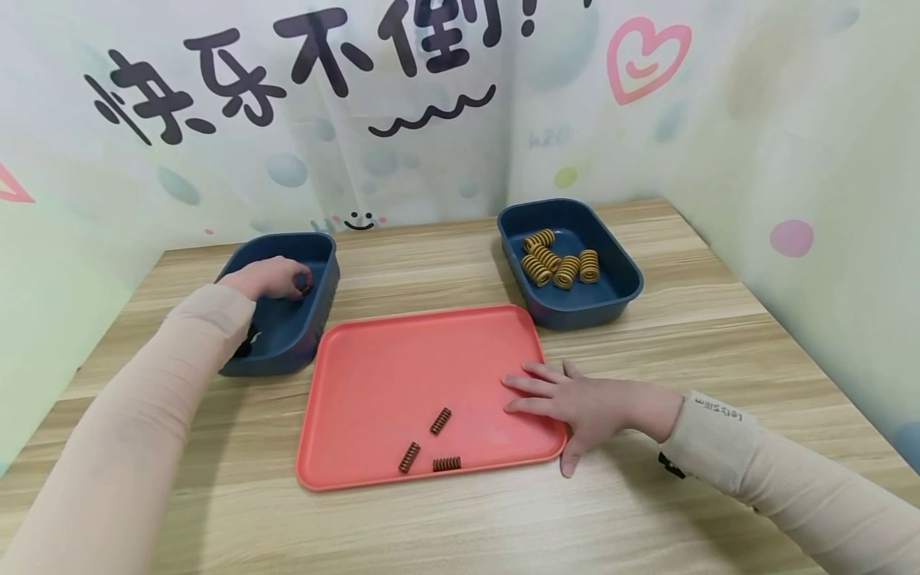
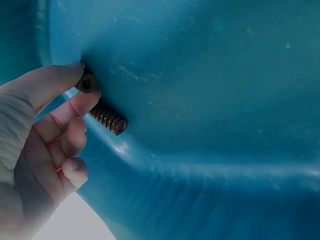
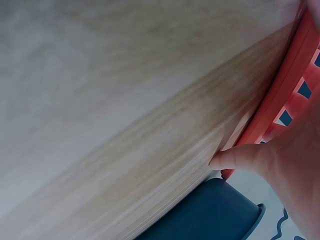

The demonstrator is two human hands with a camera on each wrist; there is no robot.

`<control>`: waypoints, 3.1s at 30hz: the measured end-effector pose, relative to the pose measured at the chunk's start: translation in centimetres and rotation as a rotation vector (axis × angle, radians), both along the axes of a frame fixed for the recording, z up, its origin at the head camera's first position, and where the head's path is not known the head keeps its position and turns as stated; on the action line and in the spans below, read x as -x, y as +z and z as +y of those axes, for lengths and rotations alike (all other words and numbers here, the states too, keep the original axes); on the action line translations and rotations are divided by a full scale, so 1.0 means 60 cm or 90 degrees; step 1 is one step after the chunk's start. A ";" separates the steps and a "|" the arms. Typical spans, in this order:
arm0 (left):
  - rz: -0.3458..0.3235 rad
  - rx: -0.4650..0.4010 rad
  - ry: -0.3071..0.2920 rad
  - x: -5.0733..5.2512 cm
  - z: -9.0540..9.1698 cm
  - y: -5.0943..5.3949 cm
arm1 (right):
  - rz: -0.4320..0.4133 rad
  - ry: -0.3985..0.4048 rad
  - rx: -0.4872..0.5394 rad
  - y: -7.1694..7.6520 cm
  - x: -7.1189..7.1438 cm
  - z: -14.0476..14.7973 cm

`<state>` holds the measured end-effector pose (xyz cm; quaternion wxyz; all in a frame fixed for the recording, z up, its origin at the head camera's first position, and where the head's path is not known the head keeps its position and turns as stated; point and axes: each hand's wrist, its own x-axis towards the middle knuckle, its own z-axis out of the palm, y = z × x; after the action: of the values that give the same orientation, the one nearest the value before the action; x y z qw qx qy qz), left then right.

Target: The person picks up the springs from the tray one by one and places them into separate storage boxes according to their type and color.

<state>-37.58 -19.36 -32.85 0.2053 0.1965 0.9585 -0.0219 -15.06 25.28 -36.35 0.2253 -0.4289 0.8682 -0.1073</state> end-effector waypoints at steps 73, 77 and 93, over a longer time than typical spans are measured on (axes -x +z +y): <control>0.015 -0.063 -0.523 -0.369 0.228 -0.006 | 0.007 0.001 0.000 -0.005 0.002 0.002; 0.028 -0.053 -0.538 -0.371 0.230 -0.007 | 0.004 0.000 0.001 -0.004 0.002 0.001; 0.053 -0.006 -0.474 -0.372 0.234 -0.007 | 0.012 0.003 -0.004 -0.008 0.003 0.002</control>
<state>-15.27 -5.31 -33.28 0.1434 0.5313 0.8291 -0.0986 -15.21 25.42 -36.86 0.2186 -0.4312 0.8696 -0.1003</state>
